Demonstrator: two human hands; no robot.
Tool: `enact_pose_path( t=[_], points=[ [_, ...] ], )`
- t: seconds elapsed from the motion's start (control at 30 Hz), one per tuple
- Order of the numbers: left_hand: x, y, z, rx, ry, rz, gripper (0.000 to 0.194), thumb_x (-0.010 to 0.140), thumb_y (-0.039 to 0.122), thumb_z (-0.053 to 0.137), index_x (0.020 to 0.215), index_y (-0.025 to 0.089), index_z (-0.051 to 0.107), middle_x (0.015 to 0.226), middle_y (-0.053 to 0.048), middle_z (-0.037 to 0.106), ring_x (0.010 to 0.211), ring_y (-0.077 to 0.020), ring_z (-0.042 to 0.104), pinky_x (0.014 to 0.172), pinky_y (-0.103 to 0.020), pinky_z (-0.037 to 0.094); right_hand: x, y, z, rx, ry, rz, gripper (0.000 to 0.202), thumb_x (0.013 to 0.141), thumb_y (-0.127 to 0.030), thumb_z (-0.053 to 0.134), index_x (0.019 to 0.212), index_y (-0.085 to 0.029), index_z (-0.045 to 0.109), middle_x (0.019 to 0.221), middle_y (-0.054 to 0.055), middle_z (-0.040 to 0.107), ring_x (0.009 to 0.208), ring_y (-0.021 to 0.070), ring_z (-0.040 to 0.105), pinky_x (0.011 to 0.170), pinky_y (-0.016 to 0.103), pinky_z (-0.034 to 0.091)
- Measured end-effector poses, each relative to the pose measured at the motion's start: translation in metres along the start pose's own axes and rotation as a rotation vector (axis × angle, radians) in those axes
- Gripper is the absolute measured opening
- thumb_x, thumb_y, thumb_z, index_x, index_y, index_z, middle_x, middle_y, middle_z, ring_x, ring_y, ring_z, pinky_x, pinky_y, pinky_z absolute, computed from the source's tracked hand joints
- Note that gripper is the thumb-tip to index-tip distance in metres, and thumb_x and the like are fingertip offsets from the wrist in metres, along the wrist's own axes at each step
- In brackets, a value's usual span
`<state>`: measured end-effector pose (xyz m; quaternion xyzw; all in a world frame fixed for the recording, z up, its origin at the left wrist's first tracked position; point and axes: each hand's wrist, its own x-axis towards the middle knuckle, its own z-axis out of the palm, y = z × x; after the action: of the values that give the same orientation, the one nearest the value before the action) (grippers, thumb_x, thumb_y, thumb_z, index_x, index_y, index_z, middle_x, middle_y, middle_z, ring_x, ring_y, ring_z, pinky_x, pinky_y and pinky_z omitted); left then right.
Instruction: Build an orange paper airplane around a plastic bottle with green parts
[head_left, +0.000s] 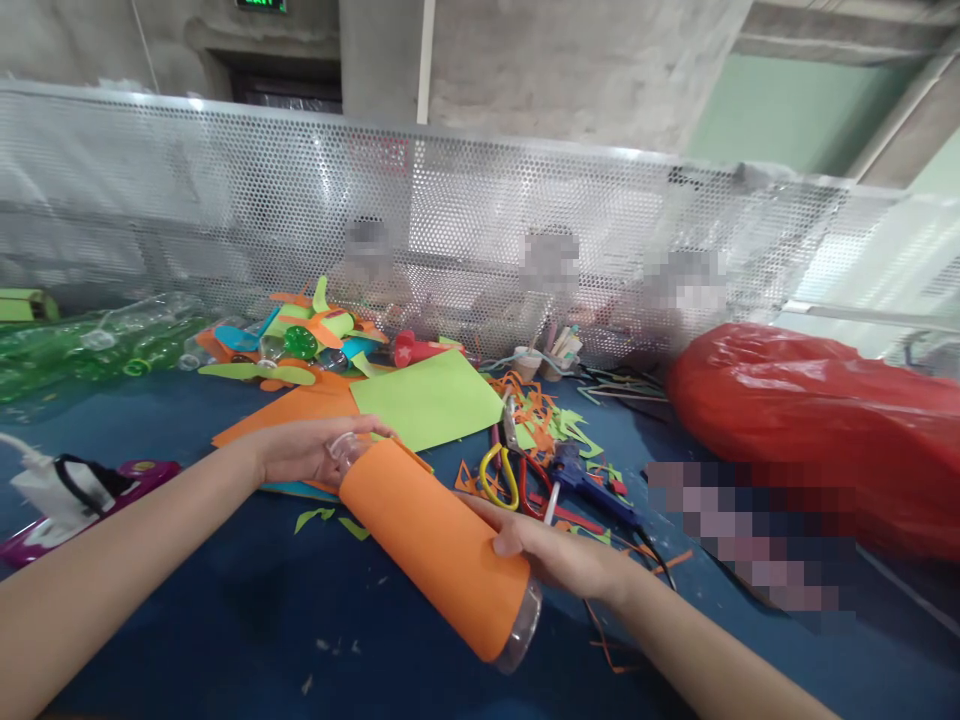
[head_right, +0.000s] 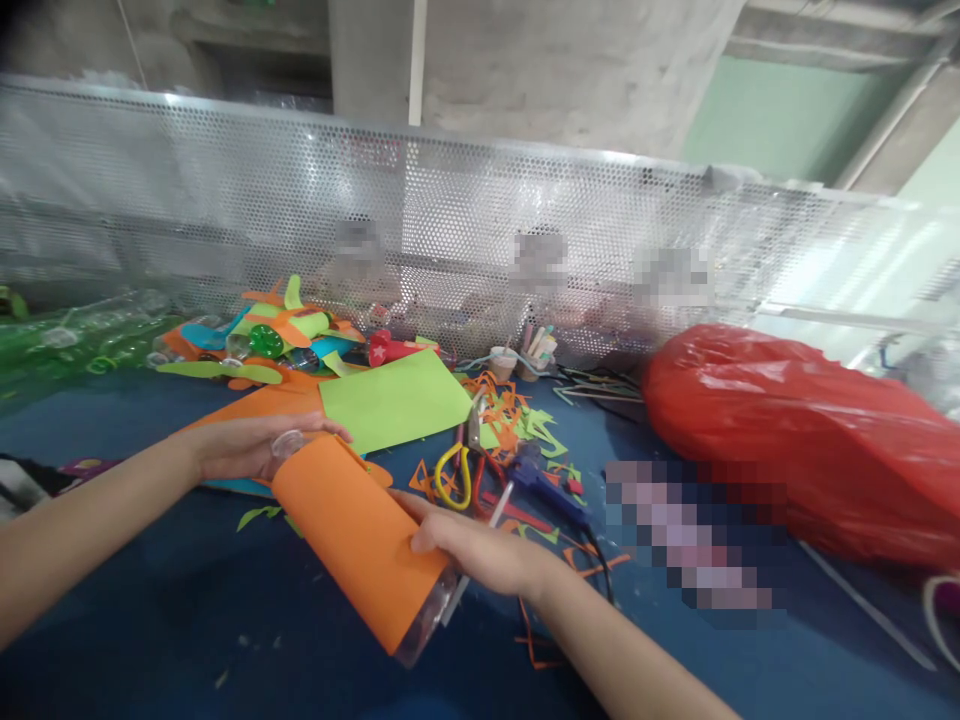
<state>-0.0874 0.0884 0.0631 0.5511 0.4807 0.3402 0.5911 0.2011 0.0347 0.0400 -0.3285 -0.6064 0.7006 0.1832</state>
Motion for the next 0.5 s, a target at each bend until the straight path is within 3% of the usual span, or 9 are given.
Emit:
enact_pose_path(
  t=[0.1, 0.27, 0.33, 0.5],
  points=[
    [0.002, -0.002, -0.006, -0.067, -0.292, -0.178, 0.049, 0.079, 0.049, 0.06, 0.12, 0.023, 0.059, 0.099, -0.009, 0.07, 0.086, -0.0256, 0.065, 0.065, -0.031, 0.051, 0.0, 0.0, -0.003, 0.05, -0.055, 0.012, 0.074, 0.066, -0.029, 0.05, 0.138, -0.021, 0.041, 0.137, 0.004, 0.049, 0.123, 0.0257, 0.047, 0.097, 0.034, 0.039],
    [0.002, -0.003, -0.01, -0.088, -0.542, -0.047, 0.056, 0.079, 0.043, 0.063, 0.131, 0.026, 0.049, 0.123, -0.009, 0.06, 0.112, -0.0277, 0.055, 0.087, -0.034, 0.046, -0.002, -0.006, 0.0, 0.051, -0.07, 0.098, 0.068, 0.069, -0.03, 0.05, 0.136, -0.018, 0.045, 0.131, 0.007, 0.055, 0.118, 0.0252, 0.052, 0.098, 0.034, 0.038],
    [0.002, -0.004, -0.008, -0.024, -0.565, -0.006, 0.055, 0.078, 0.041, 0.066, 0.128, 0.026, 0.051, 0.129, -0.008, 0.056, 0.117, -0.028, 0.051, 0.092, -0.036, 0.043, -0.003, -0.009, 0.002, 0.068, -0.082, 0.12, 0.065, 0.07, -0.029, 0.049, 0.134, -0.019, 0.047, 0.126, 0.006, 0.059, 0.117, 0.0239, 0.053, 0.098, 0.033, 0.037],
    [0.004, -0.012, -0.004, 0.069, -0.449, 0.052, 0.047, 0.072, 0.032, 0.072, 0.118, 0.027, 0.061, 0.133, -0.006, 0.051, 0.122, -0.0271, 0.047, 0.095, -0.036, 0.042, -0.003, -0.011, 0.003, 0.05, -0.085, 0.118, 0.06, 0.072, -0.029, 0.049, 0.132, -0.021, 0.05, 0.129, 0.004, 0.058, 0.12, 0.0235, 0.051, 0.1, 0.034, 0.036]
  ],
)
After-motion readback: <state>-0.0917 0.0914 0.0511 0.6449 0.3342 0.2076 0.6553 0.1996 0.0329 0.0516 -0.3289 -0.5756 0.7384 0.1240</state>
